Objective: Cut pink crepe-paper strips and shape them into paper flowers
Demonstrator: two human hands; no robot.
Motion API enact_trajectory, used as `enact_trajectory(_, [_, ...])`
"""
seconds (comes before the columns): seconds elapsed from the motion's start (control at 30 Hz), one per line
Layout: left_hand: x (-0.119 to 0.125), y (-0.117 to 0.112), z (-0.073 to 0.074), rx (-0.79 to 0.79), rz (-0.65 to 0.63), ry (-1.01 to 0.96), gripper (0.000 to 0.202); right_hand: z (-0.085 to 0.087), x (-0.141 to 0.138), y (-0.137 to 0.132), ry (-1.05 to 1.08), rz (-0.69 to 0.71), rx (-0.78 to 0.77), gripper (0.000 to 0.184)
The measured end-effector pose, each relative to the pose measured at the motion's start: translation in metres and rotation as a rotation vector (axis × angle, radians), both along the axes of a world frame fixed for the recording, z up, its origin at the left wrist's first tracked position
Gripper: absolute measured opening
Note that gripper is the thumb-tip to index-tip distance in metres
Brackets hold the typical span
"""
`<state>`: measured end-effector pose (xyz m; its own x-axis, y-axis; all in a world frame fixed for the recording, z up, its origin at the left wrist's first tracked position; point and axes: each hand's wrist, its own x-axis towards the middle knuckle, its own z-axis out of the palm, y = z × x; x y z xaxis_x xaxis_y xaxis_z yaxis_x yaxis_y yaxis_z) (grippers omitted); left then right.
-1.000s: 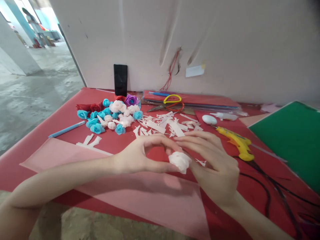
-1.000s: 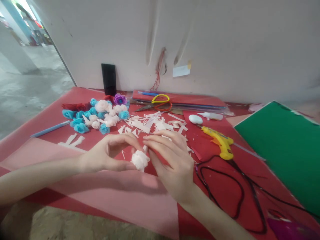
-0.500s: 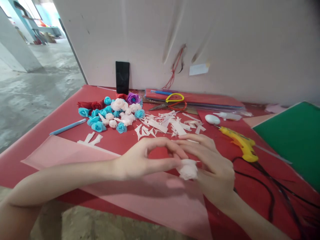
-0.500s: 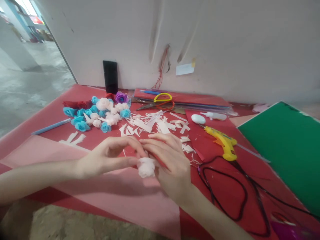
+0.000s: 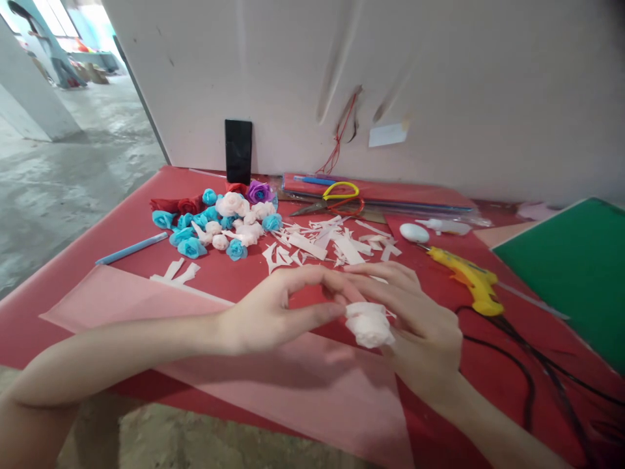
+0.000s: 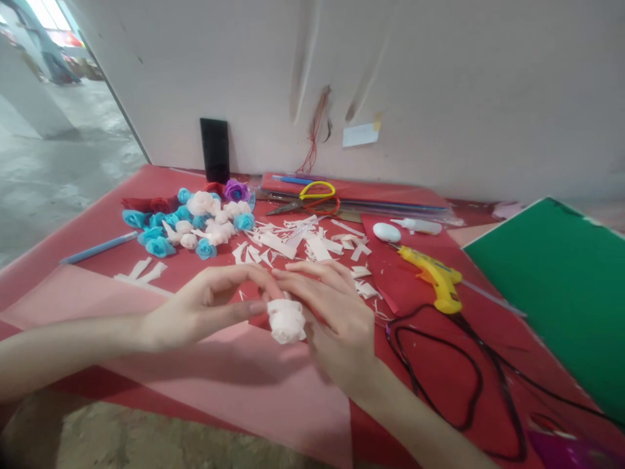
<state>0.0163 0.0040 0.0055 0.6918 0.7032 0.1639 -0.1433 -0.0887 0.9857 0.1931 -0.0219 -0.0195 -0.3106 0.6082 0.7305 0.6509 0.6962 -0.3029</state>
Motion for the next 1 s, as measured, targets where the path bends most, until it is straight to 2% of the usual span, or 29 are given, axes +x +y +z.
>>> enact_trajectory(0.2, [-0.001,-0.004,0.002,0.013,-0.016,0.026,0.007,0.002,0.002,0.0,-0.03,-0.022,0.032,0.019])
enact_trajectory(0.33, [0.002,-0.005,0.003,0.202,0.052,0.096,0.016,-0.002,0.004,0.0,-0.073,-0.008,0.031,0.019])
enact_trajectory(0.43, [0.005,-0.004,0.002,0.349,0.103,0.164,0.015,-0.007,0.004,0.002,-0.06,-0.006,0.026,0.017])
enact_trajectory(0.57, [-0.005,-0.004,0.004,0.388,0.133,0.248,0.015,-0.01,0.002,0.004,-0.032,-0.053,0.053,0.022])
enact_trajectory(0.63, [-0.02,-0.001,0.007,0.344,0.167,0.284,0.017,-0.012,-0.001,0.005,-0.015,-0.108,0.089,0.025])
enact_trajectory(0.73, [-0.057,0.015,0.013,0.293,0.368,0.389,0.024,-0.02,-0.008,0.005,0.0,-0.148,0.028,0.02])
enact_trajectory(0.87, [-0.116,0.054,0.013,0.174,0.7,0.448,0.026,-0.042,-0.021,0.001,-0.028,-0.063,-0.06,0.017])
enact_trajectory(1.0, [-0.155,0.089,0.002,0.151,0.842,0.534,0.029,-0.062,-0.027,-0.004,-0.116,0.051,-0.042,0.02])
